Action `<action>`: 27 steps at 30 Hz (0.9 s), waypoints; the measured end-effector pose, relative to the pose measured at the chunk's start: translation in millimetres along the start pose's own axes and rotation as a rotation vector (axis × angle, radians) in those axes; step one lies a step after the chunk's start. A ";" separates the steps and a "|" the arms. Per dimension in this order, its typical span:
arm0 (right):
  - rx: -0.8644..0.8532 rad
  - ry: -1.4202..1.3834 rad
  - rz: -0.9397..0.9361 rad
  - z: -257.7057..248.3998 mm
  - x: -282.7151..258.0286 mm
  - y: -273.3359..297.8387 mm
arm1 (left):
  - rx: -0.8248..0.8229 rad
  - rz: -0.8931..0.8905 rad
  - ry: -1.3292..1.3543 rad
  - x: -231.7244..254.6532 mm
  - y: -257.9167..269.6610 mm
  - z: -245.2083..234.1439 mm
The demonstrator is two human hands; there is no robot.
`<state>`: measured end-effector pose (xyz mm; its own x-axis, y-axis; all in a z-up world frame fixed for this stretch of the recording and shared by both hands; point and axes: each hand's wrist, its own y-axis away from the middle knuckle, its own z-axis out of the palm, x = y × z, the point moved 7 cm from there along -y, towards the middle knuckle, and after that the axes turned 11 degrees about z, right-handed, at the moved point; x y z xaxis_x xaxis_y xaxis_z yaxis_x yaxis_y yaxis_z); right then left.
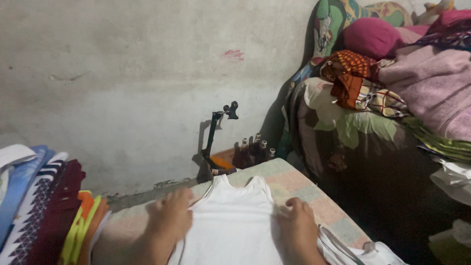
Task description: The person folds several white garments, including a patterned baby bodysuit and plain tank tops, on a table. Each item is smoothed, folded in half, then folded again, and placed on a growing stack to the left.
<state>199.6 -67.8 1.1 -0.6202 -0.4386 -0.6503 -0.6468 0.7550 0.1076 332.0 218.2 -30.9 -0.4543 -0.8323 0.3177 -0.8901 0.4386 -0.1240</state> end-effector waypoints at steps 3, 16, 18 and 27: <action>-0.047 0.125 -0.312 17.4 -24.2 16.3 | -0.034 0.260 -0.064 49.6 7.0 6.3; 0.050 -0.034 -0.095 39.2 -37.9 -86.8 | 0.250 -0.176 0.117 18.5 -65.5 18.1; 0.036 0.057 -0.016 42.8 -36.3 -111.9 | 0.095 -0.294 0.158 7.8 -84.7 36.0; -0.178 -0.161 0.011 88.0 -34.8 -172.2 | -0.088 -0.267 0.371 -23.9 -158.6 87.8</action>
<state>371.7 -139.7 -61.0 -0.5582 -0.3369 -0.7583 -0.7172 0.6554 0.2368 480.8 138.7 -101.4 -0.1520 -0.7492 0.6447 -0.9603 0.2662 0.0829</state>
